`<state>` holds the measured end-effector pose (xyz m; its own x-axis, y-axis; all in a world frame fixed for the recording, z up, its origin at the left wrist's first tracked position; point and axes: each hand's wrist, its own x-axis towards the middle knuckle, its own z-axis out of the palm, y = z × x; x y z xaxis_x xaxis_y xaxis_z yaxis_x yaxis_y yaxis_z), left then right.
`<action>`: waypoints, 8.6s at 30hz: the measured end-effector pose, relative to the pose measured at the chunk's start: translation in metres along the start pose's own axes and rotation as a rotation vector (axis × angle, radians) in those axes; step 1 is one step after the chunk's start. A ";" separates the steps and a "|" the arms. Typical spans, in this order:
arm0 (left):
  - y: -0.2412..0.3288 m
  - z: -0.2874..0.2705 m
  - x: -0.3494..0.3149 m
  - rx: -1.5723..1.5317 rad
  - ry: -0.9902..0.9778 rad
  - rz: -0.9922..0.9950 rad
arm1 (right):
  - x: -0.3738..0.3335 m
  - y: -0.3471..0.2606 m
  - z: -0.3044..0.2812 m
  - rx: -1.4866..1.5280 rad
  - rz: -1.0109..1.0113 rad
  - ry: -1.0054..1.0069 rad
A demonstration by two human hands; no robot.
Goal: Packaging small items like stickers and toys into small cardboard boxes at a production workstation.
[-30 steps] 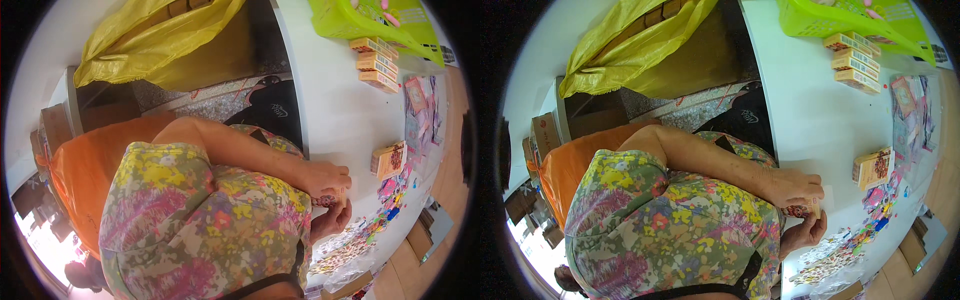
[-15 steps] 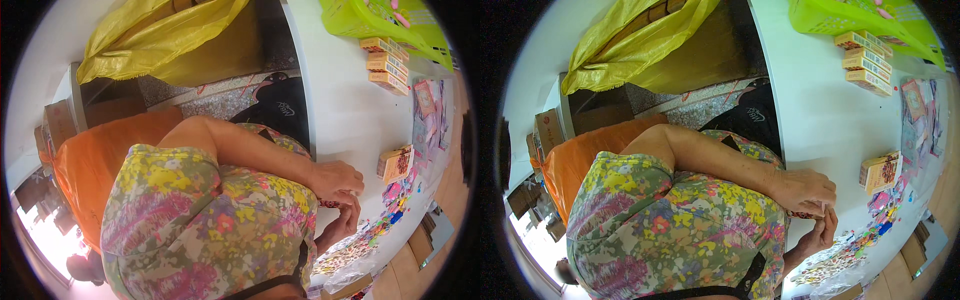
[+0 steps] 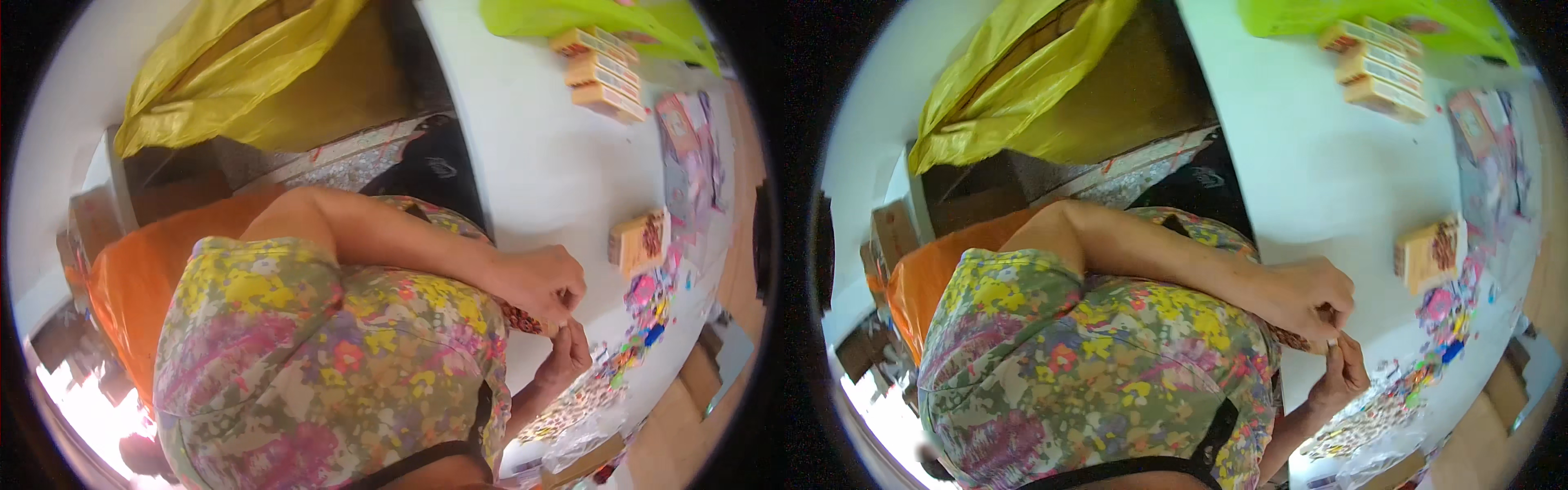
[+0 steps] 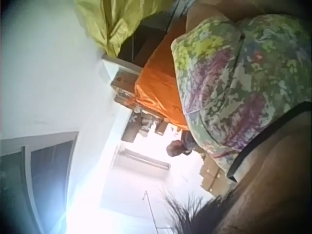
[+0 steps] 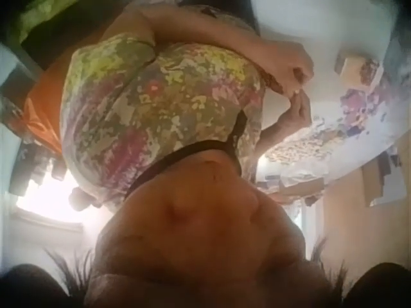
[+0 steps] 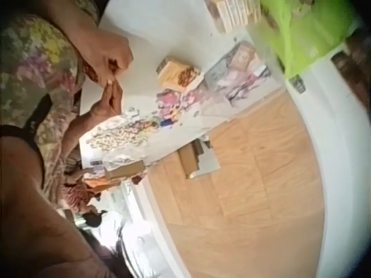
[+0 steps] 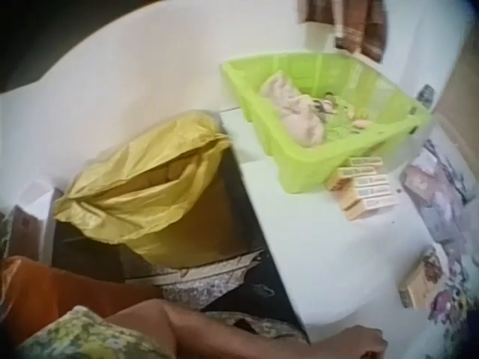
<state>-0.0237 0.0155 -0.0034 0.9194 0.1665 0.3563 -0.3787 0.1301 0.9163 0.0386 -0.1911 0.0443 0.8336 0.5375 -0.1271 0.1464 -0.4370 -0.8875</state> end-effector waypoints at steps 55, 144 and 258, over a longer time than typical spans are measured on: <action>-0.038 0.058 0.050 0.544 -0.113 -0.080 | -0.001 0.008 -0.069 0.558 -0.105 0.620; -0.007 0.024 0.049 1.053 -0.284 0.355 | 0.006 0.007 -0.017 -0.167 -0.173 0.131; -0.018 0.046 0.054 0.793 -0.340 0.022 | 0.033 0.109 -0.158 -0.624 0.064 0.601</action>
<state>0.0375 -0.0227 0.0074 0.9425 -0.1573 0.2949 -0.3274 -0.6120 0.7199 0.1662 -0.3349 0.0135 0.9643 0.1032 0.2437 0.2085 -0.8635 -0.4593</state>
